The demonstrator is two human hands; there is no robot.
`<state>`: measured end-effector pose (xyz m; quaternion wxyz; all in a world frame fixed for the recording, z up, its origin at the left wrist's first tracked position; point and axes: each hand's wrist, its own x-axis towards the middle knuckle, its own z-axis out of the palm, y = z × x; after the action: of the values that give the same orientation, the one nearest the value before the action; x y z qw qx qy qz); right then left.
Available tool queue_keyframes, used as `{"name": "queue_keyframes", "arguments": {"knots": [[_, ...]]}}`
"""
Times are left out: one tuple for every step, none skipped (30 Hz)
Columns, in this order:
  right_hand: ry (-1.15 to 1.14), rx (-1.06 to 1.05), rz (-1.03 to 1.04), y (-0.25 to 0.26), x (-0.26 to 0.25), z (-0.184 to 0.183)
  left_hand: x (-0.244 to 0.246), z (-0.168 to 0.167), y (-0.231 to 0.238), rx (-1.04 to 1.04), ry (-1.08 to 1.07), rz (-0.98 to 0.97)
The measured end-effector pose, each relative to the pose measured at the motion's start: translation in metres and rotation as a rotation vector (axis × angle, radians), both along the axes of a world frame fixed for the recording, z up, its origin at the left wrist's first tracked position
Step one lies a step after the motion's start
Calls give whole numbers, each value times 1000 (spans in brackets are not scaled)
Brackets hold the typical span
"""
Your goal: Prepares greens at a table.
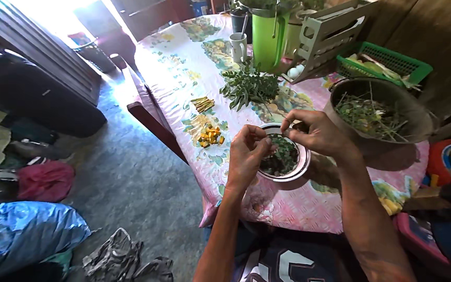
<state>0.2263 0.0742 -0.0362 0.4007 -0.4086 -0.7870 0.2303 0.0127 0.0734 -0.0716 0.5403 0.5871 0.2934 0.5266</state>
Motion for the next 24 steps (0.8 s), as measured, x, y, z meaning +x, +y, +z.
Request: {"name": "queue_keyframes", "arguments": {"knots": [[9, -21, 5, 0, 3, 0, -1, 0, 0, 4, 3, 0], [30, -23, 17, -1, 4, 0, -1, 0, 1, 10, 5, 0], [55, -11, 27, -3, 3, -2, 0, 1, 1, 18, 8, 1], [66, -1, 34, -4, 1, -3, 1, 1, 0, 27, 10, 1], [67, 11, 41, -3, -2, -5, 2, 2, 0, 34, 12, 0], [61, 16, 46, 0, -5, -5, 4, 2, -1, 40, 16, -1], [58, 21, 48, 1, -7, -5, 6, 3, -1, 45, 19, 1], [52, 28, 50, 0, -7, -6, 7, 3, -2, 52, 26, -1], [51, 37, 52, -4, -6, -8, 8, 3, -2, 62, 34, -6], [36, 41, 55, -7, -4, -9, 9, 3, -2, 69, 38, -18], [11, 41, 56, -9, -4, -8, 11, 4, -3, 78, 37, -30], [-12, 43, 47, -12, -5, -5, 13, 4, -3, 81, 30, -46], [-31, 45, 24, -14, -5, -2, 14, 5, -4, 79, 28, -60], [-56, 45, -16, -16, -4, 3, 15, 5, -5, 78, 39, -75], [-78, 43, -69, -19, 1, 11, 15, 5, -5, 87, 70, -82], [-87, 40, -143, -25, 11, 21, 16, 4, -4, 102, 125, -68], [-91, 32, -226, -32, 27, 32, 15, 1, -2, 130, 210, -37], [-91, 20, -317, -38, 46, 43, 14, -3, 2, 166, 309, 2], [-85, 3, -428, -41, 66, 53, 14, -9, 5, 201, 408, 40], [-97, -5, -540, -38, 87, 61, 14, -14, 6, 227, 489, 71], [-112, -38, -642, -35, 104, 67, 15, -16, 7, 243, 546, 97], [-115, -83, -727, -29, 117, 70, 17, -16, 5, 251, 571, 107], [-104, -125, -777, -23, 126, 70, 20, -14, 3, 257, 570, 104], [-81, -157, -797, -18, 130, 69, 22, -12, 1, 263, 550, 93]]}}
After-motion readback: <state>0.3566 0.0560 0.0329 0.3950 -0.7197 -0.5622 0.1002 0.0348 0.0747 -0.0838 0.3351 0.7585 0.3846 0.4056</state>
